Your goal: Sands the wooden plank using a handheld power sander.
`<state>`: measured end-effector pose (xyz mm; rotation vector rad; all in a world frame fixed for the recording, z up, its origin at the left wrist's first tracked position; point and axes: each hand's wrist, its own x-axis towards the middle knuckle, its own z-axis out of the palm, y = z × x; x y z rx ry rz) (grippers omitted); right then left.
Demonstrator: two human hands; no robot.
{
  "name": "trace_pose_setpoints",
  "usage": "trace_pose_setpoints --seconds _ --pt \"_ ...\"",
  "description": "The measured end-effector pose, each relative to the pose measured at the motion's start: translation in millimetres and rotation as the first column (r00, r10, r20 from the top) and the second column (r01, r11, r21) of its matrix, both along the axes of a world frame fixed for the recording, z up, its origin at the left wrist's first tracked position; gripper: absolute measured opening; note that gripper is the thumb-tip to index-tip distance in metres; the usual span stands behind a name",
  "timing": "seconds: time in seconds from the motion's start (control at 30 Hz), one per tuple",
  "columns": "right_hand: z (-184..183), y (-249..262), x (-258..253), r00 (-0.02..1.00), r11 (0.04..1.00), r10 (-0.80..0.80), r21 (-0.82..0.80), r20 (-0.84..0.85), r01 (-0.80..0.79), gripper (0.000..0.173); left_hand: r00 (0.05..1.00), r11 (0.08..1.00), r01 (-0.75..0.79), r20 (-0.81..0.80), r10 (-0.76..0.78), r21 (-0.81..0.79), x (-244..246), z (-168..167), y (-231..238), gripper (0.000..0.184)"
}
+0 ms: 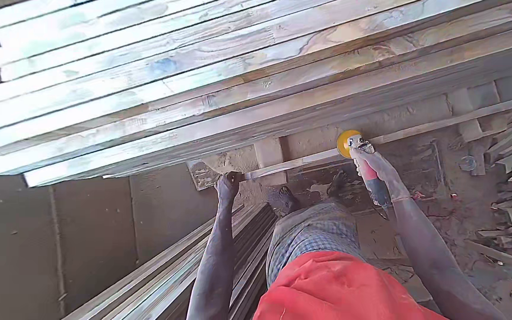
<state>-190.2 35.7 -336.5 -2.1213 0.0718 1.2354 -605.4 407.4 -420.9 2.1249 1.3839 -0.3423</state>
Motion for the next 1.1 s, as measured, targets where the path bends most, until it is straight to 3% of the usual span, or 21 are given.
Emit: trace_pose_setpoints --seconds 0.07,0.13,0.23,0.37,0.47,0.6,0.73,0.8,0.97,1.1 --pt "-4.2 31.6 -36.7 0.997 0.997 0.077 0.006 -0.013 -0.077 0.068 0.984 0.986 -0.165 -0.065 0.165 0.011 -61.0 2.0 15.5 0.050" --pt "-6.4 67.5 -72.3 0.985 0.985 0.173 0.003 -0.028 -0.173 0.066 0.943 0.944 -0.331 -0.008 0.331 0.001 -115.0 -13.5 14.0 0.050" --pt "-14.8 119.4 -130.0 0.950 0.952 0.304 -0.004 -0.066 -0.305 0.070 0.863 0.862 -0.495 0.047 0.502 -0.110 -183.0 -42.1 -20.7 0.048" --pt "-24.1 179.9 -190.6 0.875 0.875 0.482 -0.034 -0.048 -0.483 0.082 0.692 0.667 -0.662 0.063 0.719 -0.342 -213.2 -54.4 -93.6 0.047" --pt "-25.7 224.5 -231.9 0.811 0.811 0.582 -0.030 -0.056 -0.584 0.086 0.617 0.603 -0.698 0.102 0.780 -0.386 -226.1 -61.6 -135.9 0.048" --pt "-24.7 270.3 -275.9 0.736 0.734 0.677 -0.057 -0.022 -0.676 0.093 0.500 0.513 -0.730 0.158 0.851 -0.452 -214.8 -66.4 -149.2 0.053" --pt "-28.1 272.5 -289.9 0.748 0.747 0.664 -0.053 0.005 -0.663 0.091 0.379 0.412 -0.667 0.193 0.905 -0.621 -169.5 -60.4 -111.9 0.057" --pt "-26.1 256.9 -278.9 0.784 0.781 0.621 -0.075 -0.010 -0.620 0.091 0.353 0.429 -0.610 0.256 0.900 -0.667 -135.0 -52.2 -79.0 0.054" --pt "-21.7 179.2 -214.1 0.886 0.882 0.462 -0.084 -0.044 -0.464 0.087 0.397 0.512 -0.488 0.343 0.851 -0.707 -46.9 -34.9 -14.1 0.047" --pt "-15.8 103.6 -145.3 0.990 0.990 0.135 -0.028 -0.035 -0.136 0.079 0.437 0.594 -0.402 0.424 0.793 -0.696 -9.9 -45.7 -7.9 0.041"
